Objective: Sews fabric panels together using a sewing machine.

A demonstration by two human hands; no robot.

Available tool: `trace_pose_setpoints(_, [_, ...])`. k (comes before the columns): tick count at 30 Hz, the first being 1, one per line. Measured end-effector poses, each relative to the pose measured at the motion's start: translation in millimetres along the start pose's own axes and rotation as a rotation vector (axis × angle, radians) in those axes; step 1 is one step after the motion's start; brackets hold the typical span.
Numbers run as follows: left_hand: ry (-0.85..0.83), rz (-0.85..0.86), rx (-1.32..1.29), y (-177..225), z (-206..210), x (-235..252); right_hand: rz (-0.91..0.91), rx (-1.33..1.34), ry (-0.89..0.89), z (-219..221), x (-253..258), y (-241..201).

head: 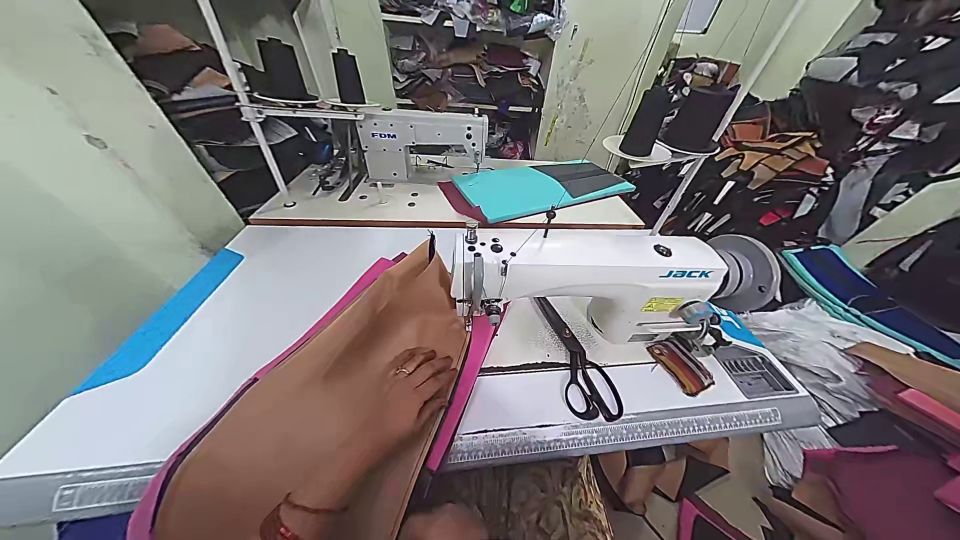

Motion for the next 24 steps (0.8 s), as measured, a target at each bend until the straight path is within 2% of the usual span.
trace_pose_setpoints(2, [0.008,-0.013,0.004,1.7,0.2,0.0,-0.278,-0.398,0.633,-5.8,-5.7,23.8])
trace_pose_setpoints(3, [-0.001,-0.024,0.010,3.2,-0.3,0.1,-0.409,-0.600,0.835,-10.0,1.9,40.5])
trace_pose_setpoints(4, [-0.026,-0.035,0.007,3.9,-2.3,1.7,-0.478,-0.767,0.912,-14.6,11.3,51.6])
trace_pose_setpoints(6, [-0.101,-0.052,-0.035,5.4,-11.8,8.2,-0.498,-0.980,0.895,-15.4,28.9,55.0])
trace_pose_setpoints(8, [-0.221,-0.086,-0.089,5.2,-21.5,16.6,-0.511,-1.051,0.931,-14.6,42.2,51.4])
trace_pose_setpoints(13, [-0.325,-0.182,0.040,29.0,-16.5,26.2,-0.652,-0.890,1.058,-25.1,39.5,55.2])
trace_pose_setpoints(14, [-0.378,-0.230,0.049,39.0,-20.8,32.7,-0.671,-0.862,1.073,-27.4,34.7,58.4])
trace_pose_setpoints(16, [-0.607,-0.377,0.037,56.3,-30.8,53.3,-0.687,-0.824,1.099,-34.7,23.0,64.0])
trace_pose_setpoints(17, [-0.651,-0.394,0.045,60.0,-29.7,59.3,-0.686,-0.809,1.102,-37.3,16.6,66.7])
trace_pose_setpoints(19, [-0.632,-0.363,0.069,59.9,-24.6,64.6,-0.675,-0.792,1.095,-42.0,10.5,71.5])
trace_pose_setpoints(24, [-0.667,-0.420,0.086,56.5,-17.6,74.2,-0.608,-0.748,1.096,-45.6,15.1,78.7])
Point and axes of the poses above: each hand's wrist, its own x-axis towards the middle knuckle, its own z-axis out of the palm, y = z × x, the point moved 2 cm from there along x, towards the middle knuckle
